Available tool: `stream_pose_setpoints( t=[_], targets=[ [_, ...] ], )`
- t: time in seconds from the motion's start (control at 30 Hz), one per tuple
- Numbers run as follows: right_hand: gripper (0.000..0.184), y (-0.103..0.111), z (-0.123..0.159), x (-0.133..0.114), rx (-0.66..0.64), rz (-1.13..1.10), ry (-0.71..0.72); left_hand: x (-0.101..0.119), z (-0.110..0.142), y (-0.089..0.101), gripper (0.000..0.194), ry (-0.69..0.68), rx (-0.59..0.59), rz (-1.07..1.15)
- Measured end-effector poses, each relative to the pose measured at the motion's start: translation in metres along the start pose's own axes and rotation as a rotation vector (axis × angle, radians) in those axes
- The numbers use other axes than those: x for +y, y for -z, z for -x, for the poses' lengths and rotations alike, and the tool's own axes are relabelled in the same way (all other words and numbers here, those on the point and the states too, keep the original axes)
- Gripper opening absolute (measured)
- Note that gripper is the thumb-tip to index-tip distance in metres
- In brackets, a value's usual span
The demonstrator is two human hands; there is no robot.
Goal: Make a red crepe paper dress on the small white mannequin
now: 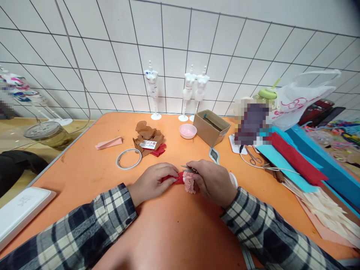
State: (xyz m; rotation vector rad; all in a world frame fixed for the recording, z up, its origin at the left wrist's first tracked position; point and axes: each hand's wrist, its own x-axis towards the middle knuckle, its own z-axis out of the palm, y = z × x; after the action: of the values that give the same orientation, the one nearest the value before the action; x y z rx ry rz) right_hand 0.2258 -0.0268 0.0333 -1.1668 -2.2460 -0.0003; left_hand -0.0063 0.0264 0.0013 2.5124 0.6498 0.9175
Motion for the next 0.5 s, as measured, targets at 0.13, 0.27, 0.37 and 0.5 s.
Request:
stream_pose_setpoints(
  t=[0.13, 0.27, 0.37, 0.5],
  targets=[
    [0.029, 0.002, 0.002, 0.0, -0.017, 0.047, 0.035, 0.0, 0.0, -0.001, 0.018, -0.006, -0.017, -0.046],
    [0.024, -0.001, 0.008, 0.005, -0.14, -0.025, -0.015, 0.001, -0.002, -0.001, 0.016, 0.032, -0.006, -0.02],
    [0.027, -0.003, 0.011, 0.007, -0.177, -0.038, -0.049, 0.001, -0.002, -0.001, 0.014, 0.041, 0.008, 0.003],
    [0.022, -0.004, 0.013, 0.003, -0.16, 0.002, -0.086, -0.002, -0.002, -0.001, 0.013, 0.006, 0.028, 0.039]
  ],
)
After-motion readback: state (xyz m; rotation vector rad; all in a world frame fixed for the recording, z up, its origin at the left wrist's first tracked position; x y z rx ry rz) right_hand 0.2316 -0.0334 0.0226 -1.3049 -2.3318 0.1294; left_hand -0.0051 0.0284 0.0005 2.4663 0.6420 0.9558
